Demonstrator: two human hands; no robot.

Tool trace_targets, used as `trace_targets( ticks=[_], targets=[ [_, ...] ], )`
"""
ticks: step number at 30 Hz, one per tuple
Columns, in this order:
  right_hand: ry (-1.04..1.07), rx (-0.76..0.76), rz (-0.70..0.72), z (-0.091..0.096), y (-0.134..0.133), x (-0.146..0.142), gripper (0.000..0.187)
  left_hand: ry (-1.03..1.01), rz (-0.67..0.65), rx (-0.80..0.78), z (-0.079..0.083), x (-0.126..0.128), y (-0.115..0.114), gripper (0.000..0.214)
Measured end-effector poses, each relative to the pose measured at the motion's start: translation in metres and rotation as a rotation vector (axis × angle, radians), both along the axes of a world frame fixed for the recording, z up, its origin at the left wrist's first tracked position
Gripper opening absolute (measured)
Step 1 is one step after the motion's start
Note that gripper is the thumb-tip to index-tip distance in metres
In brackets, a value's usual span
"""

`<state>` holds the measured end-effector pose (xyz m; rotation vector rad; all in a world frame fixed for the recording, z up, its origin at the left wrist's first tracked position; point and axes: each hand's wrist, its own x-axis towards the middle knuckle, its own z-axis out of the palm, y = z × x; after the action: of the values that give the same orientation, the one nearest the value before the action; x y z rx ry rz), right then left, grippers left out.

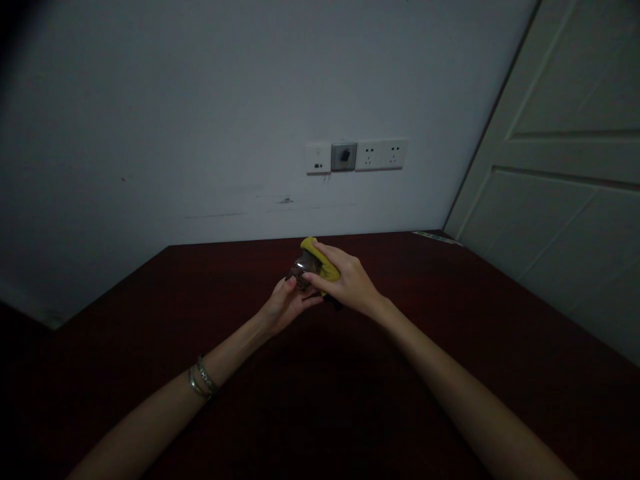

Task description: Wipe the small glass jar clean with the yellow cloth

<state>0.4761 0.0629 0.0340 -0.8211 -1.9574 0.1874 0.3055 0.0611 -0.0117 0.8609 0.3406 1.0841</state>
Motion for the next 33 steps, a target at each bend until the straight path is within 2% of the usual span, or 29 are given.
trace_targets(
  ticks=[4, 11, 14, 16, 18, 20, 23, 25, 28, 33],
  targets=[
    [-0.082, 0.14, -0.015, 0.001, -0.003, 0.002, 0.056, 0.012, 0.034, 0.0, 0.002, 0.002, -0.002, 0.048],
    [-0.291, 0.263, -0.118, -0.006, -0.004, 0.006, 0.066, 0.068, 0.079, 0.003, 0.004, 0.004, -0.003, 0.051],
    [-0.381, 0.335, -0.147, -0.008, -0.007, 0.003, 0.06, 0.073, 0.138, -0.013, 0.0, 0.005, 0.0, 0.046],
    [-0.395, 0.344, -0.106, -0.008, -0.009, -0.001, 0.052, 0.067, 0.184, -0.023, -0.003, 0.004, 0.003, 0.044],
    [-0.314, 0.3, -0.034, -0.007, -0.01, -0.004, 0.044, 0.087, 0.207, -0.018, -0.006, 0.002, 0.006, 0.044],
    [-0.108, 0.193, 0.021, -0.005, -0.01, -0.004, 0.036, 0.135, 0.203, 0.017, -0.007, -0.001, 0.008, 0.044],
    [0.322, -0.042, -0.005, -0.001, -0.003, -0.001, 0.034, 0.208, 0.199, 0.102, -0.005, -0.006, 0.011, 0.05],
    [0.515, -0.182, -0.041, 0.0, 0.003, 0.004, 0.039, 0.248, 0.239, 0.145, -0.002, -0.01, 0.013, 0.057],
    [0.552, -0.284, -0.042, -0.002, 0.015, 0.009, 0.042, 0.302, 0.288, 0.221, 0.002, -0.016, 0.017, 0.067],
    [0.411, -0.313, 0.041, -0.012, 0.022, 0.006, 0.036, 0.404, 0.21, 0.387, 0.008, -0.026, 0.023, 0.074]
  ],
)
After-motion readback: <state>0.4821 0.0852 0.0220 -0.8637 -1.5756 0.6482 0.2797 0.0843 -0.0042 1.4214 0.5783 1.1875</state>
